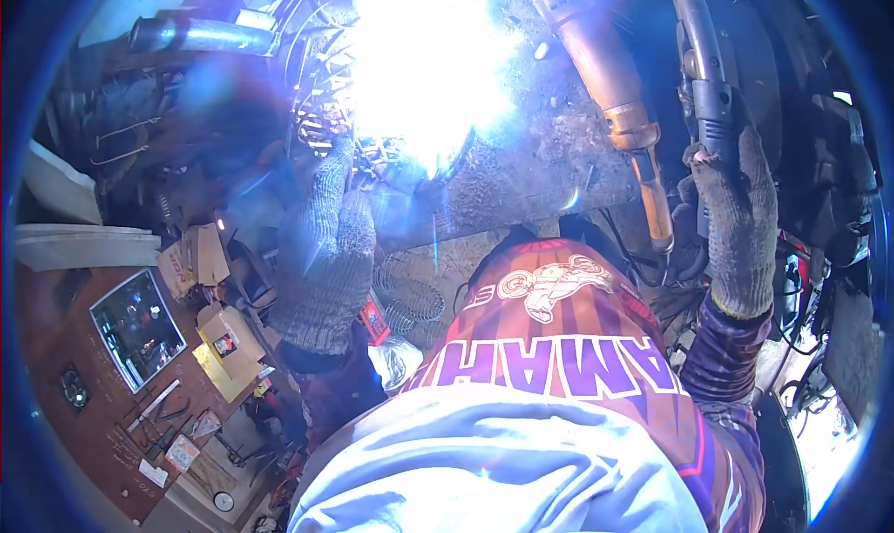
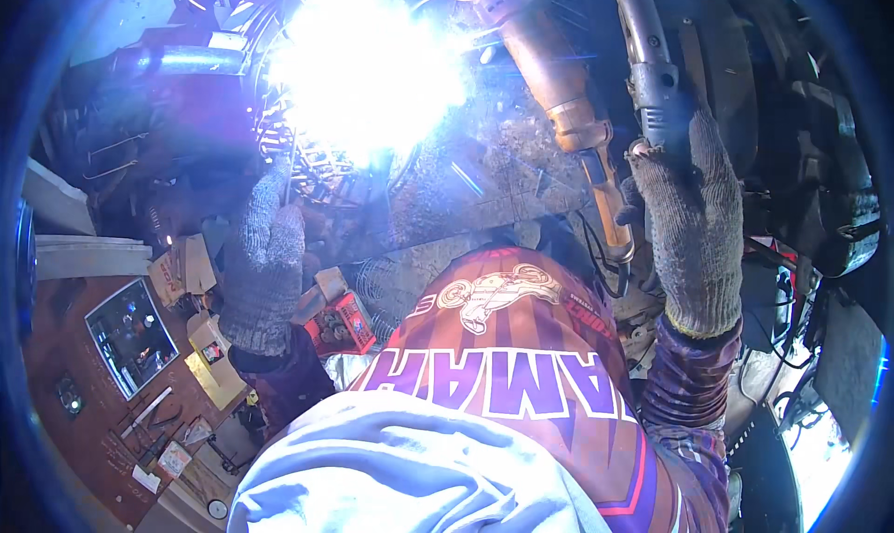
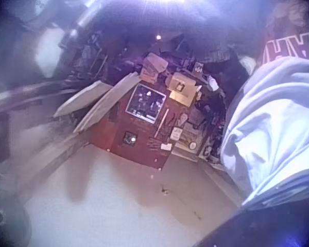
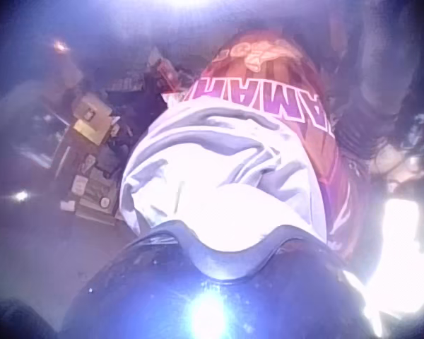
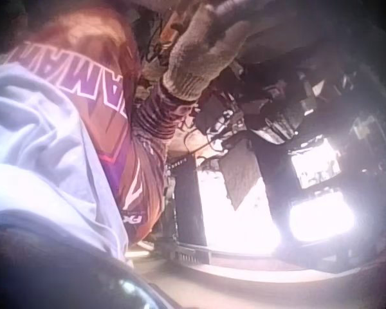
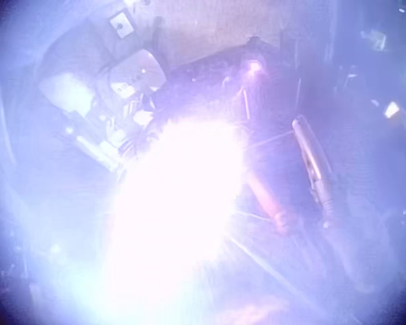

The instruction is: The person positions metal rings and bars to form a cage-like structure and then welds the components together using a welding torch.

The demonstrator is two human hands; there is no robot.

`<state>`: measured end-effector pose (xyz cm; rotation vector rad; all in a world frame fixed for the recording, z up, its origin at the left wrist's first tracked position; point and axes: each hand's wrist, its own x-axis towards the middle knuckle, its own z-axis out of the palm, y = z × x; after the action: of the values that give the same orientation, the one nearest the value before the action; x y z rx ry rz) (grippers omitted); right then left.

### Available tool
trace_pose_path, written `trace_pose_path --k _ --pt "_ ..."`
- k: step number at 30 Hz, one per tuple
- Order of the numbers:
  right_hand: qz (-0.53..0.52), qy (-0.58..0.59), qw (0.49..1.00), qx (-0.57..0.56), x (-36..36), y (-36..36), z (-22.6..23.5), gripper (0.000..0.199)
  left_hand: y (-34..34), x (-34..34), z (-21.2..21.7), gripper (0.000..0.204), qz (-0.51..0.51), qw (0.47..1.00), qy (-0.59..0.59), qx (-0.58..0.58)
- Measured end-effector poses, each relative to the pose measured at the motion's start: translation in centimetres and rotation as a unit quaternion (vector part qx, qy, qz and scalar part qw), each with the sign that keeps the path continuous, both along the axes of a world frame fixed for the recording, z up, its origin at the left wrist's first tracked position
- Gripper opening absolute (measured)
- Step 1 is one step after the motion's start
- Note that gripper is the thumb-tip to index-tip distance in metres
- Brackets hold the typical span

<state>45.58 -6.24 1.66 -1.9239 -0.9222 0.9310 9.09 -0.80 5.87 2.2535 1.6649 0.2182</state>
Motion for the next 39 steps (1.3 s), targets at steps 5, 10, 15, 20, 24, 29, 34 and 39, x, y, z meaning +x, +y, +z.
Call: trace_pose_path --k 5,10,15,20,24,29,34,39 --pt "0.078 -0.057 0.992 0.079 0.9 -0.5 -1.1 0.053 -0.4 0.4 1.1 0.045 0.029 0.999 -0.019 -0.037" --pt "0.003 0.016 0.994 0.108 0.2 -0.1 -0.7 0.058 0.0 0.8 -0.1 0.05 0.054 0.992 -0.088 -0.067" --pt "0.014 0.001 0.997 0.08 0.2 0.3 -0.3 0.061 0.0 0.1 0.2 0.042 0.02 0.996 -0.056 -0.061" --pt "-0.002 0.054 0.998 0.03 0.0 0.1 1.0 0.062 0.2 1.2 1.1 0.051 0.067 0.992 -0.063 -0.086" --pt "-0.013 0.096 0.995 0.038 -0.1 -0.1 0.9 0.062 0.0 1.2 1.2 0.051 0.033 0.996 -0.052 -0.06" --pt "-0.005 0.071 0.997 0.035 -0.3 -0.2 1.0 0.062 -0.2 0.9 1.0 0.05 0.025 0.997 -0.049 -0.055" --pt "0.004 0.077 0.995 0.063 -0.1 -0.3 0.4 0.064 -0.1 1.2 0.8 0.05 0.063 0.991 -0.074 -0.087" --pt "0.002 0.073 0.997 0.04 -0.2 -0.2 0.6 0.061 -0.2 1.2 0.9 0.051 0.061 0.991 -0.075 -0.088"
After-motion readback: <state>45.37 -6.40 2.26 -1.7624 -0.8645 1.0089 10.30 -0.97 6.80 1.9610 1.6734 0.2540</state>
